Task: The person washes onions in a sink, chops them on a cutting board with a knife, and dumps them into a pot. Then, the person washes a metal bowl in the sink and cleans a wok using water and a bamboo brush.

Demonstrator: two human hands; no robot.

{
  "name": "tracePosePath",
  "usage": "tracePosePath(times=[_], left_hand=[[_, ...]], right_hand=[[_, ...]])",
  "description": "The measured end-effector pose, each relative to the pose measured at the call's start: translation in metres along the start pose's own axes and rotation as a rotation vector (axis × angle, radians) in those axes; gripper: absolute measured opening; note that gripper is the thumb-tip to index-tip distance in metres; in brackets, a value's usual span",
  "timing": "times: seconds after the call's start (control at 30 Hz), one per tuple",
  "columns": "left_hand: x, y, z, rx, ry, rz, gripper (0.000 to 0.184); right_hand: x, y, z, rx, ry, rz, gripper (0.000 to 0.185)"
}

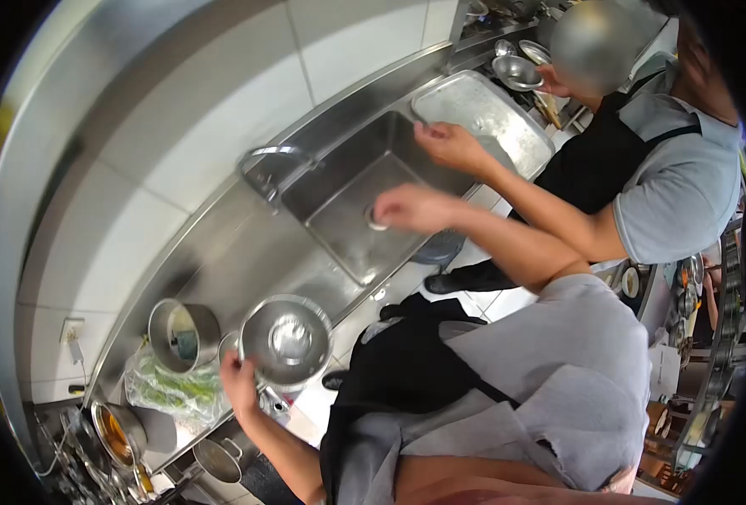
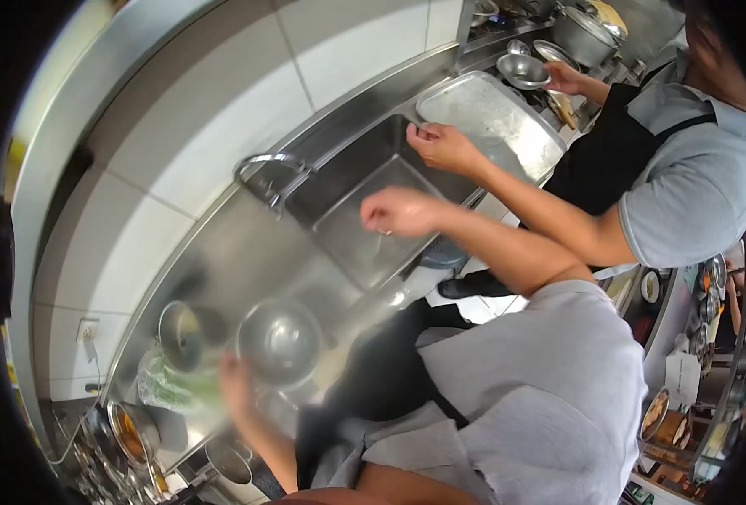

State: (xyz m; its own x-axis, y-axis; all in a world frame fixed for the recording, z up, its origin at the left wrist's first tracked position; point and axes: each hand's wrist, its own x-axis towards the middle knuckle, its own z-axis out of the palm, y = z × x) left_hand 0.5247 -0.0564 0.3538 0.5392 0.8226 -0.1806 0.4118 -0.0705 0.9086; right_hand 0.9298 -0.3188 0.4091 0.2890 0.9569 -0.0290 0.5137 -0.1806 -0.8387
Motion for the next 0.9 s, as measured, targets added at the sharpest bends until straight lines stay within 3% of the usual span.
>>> tracePosePath(times=[0.03,0.1,0.13,0.17,0.2,0.23,0.3,0.4,0.47,0.5,0.6,0.77,0.83,0.9], left_hand=[[0.016,-0.004,-0.004,0.017,-0.068,0.049,0.013],[0.053,-0.012,-0.017,0.200,-0.167,0.235,0.019],[0.067,-0.017,-0.024,0.117,-0.195,0.191,0.024],[0.071,0.000,-0.025,0.114,-0.165,0.231,0.029],[0.094,-0.018,-0.034,0.124,-0.281,0.230,0.032],[0.097,-0.006,-0.040,0.137,-0.304,0.208,0.030],[0.102,-0.011,-0.052,0.193,-0.347,0.226,0.027],[0.109,-0.015,-0.065,0.105,-0.383,0.163,0.021],[0.110,-0.029,-0.066,0.064,-0.379,0.181,0.020],[0.111,-0.039,-0.068,0.029,-0.369,0.163,0.019],[0.102,-0.051,-0.075,0.001,-0.392,0.205,0.018],[0.074,-0.048,-0.096,0.028,-0.520,0.094,0.020],[0.076,-0.058,-0.102,0.081,-0.503,0.205,0.021],[0.067,-0.052,-0.112,0.028,-0.491,0.214,0.020]], right_hand=[[-0.004,-0.049,-0.013,-0.176,0.056,-0.041,0.017],[0.003,-0.133,-0.015,0.119,0.105,0.056,0.023],[0.009,-0.177,-0.010,0.252,0.018,-0.145,0.020],[0.016,-0.213,0.006,0.114,-0.044,-0.380,0.014],[0.025,-0.246,0.025,0.059,-0.232,-0.550,0.011],[0.027,-0.263,0.056,0.148,-0.283,-0.631,0.011],[0.017,-0.285,0.120,0.468,-0.212,-0.710,0.013],[0.006,-0.335,0.173,0.817,0.084,-0.654,0.013],[0.015,-0.370,0.177,0.679,0.005,-0.658,0.017],[0.013,-0.374,0.197,0.923,0.005,-0.730,0.021],[0.022,-0.372,0.224,1.259,-0.289,-0.848,0.030],[0.017,-0.403,0.289,1.756,-0.307,-1.012,0.047],[0.013,-0.414,0.317,1.997,-0.382,-1.086,0.048],[0.016,-0.428,0.309,1.815,-0.284,-1.182,0.047]])
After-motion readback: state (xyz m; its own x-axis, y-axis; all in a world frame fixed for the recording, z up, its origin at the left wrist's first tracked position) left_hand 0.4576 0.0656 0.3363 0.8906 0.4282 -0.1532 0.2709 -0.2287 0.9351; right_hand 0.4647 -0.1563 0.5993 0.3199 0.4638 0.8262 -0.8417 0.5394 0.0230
